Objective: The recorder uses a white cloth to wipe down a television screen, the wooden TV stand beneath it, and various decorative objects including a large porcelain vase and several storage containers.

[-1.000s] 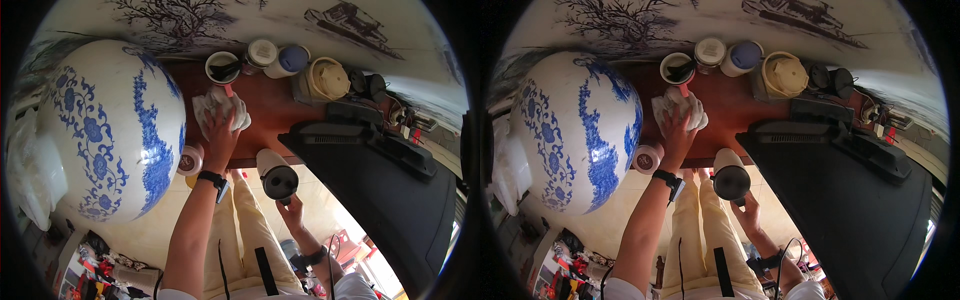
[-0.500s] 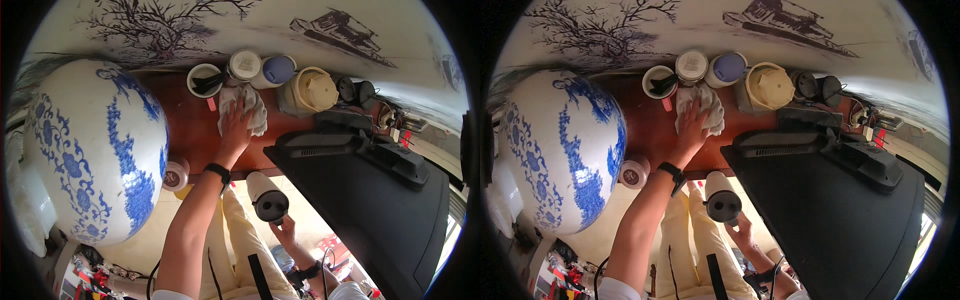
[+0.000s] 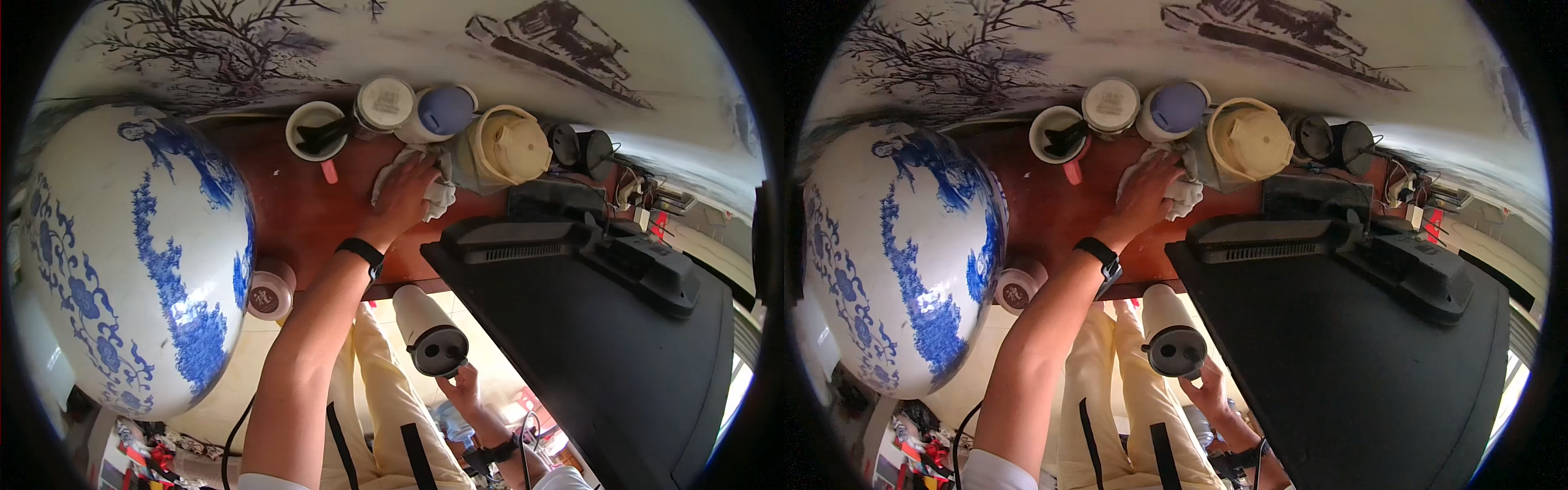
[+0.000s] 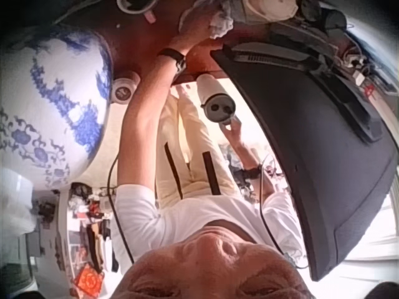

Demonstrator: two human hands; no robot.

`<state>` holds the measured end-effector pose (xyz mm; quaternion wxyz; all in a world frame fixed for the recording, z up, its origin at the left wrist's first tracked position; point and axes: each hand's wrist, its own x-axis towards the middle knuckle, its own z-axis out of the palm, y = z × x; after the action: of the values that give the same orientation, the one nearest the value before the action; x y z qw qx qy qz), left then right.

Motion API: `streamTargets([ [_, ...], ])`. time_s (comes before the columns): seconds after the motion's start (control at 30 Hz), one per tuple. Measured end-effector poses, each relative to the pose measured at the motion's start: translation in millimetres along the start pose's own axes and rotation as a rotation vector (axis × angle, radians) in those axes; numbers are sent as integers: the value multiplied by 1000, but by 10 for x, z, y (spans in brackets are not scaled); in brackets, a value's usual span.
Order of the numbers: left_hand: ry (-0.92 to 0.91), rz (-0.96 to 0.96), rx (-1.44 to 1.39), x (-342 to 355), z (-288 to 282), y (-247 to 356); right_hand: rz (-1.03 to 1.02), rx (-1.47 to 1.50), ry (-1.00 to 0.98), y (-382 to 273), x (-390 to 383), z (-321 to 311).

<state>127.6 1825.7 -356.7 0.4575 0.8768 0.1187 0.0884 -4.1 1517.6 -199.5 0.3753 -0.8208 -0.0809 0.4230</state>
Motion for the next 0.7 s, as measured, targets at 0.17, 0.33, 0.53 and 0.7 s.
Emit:
streamTargets([
  [0.17, -31, 63, 233, -63, 43, -82, -22, 85, -33, 78, 5, 86],
  [0.33, -242, 75, 133, -360, -64, 29, -73, -14, 23, 10, 21, 4],
  [0.53, -141, 31, 215, -1197, -52, 29, -92, 25, 21, -84, -21, -50],
  [0.7, -196, -72, 169, -1789, 121, 204, -70, 107, -3, 91, -197, -56],
])
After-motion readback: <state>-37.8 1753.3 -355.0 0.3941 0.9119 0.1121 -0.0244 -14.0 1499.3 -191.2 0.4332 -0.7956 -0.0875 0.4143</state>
